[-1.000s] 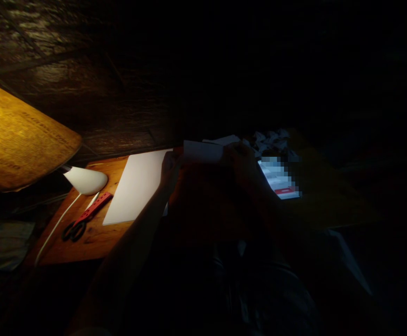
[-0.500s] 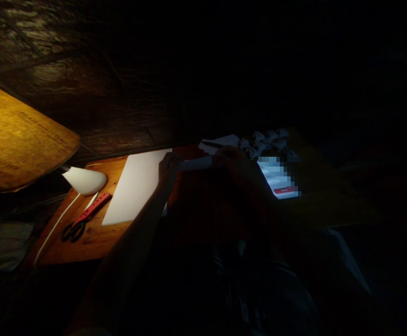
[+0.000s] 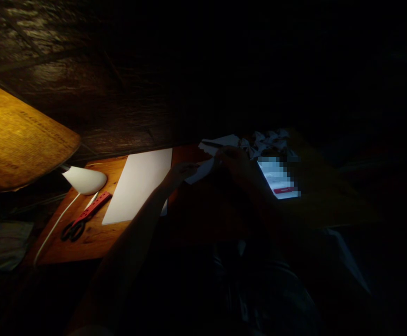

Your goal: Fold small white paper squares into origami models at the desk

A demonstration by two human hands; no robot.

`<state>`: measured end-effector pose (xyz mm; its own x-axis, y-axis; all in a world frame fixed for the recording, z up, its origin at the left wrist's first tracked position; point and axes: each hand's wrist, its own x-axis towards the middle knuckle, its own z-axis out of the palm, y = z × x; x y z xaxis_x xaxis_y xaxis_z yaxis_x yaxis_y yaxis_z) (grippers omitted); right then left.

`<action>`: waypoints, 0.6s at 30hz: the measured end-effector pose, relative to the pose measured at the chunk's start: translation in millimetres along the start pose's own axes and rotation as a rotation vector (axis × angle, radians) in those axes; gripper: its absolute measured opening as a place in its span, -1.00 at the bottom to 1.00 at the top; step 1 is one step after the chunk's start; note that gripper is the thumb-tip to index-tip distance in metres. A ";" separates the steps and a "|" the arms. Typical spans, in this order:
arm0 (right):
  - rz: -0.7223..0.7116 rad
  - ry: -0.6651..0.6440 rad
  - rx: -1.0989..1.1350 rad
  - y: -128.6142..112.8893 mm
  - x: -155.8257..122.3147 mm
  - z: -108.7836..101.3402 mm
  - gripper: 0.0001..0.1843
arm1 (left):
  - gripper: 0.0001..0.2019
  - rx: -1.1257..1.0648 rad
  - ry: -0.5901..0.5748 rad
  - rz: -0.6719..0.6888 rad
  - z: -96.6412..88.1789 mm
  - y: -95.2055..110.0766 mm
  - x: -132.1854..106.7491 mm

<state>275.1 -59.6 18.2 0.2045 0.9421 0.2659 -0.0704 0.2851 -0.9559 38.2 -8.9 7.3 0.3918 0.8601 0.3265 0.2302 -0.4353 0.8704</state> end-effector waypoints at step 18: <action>-0.046 0.160 -0.125 2.8 -1.3 4.4 -0.66 | -0.81 0.204 0.358 0.187 -5.0 21.8 -3.2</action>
<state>270.3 -59.3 15.7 0.3581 0.8855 0.2962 0.0619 0.2940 -0.9538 37.6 -19.8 27.1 0.1190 0.7838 0.6094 0.3695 -0.6047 0.7056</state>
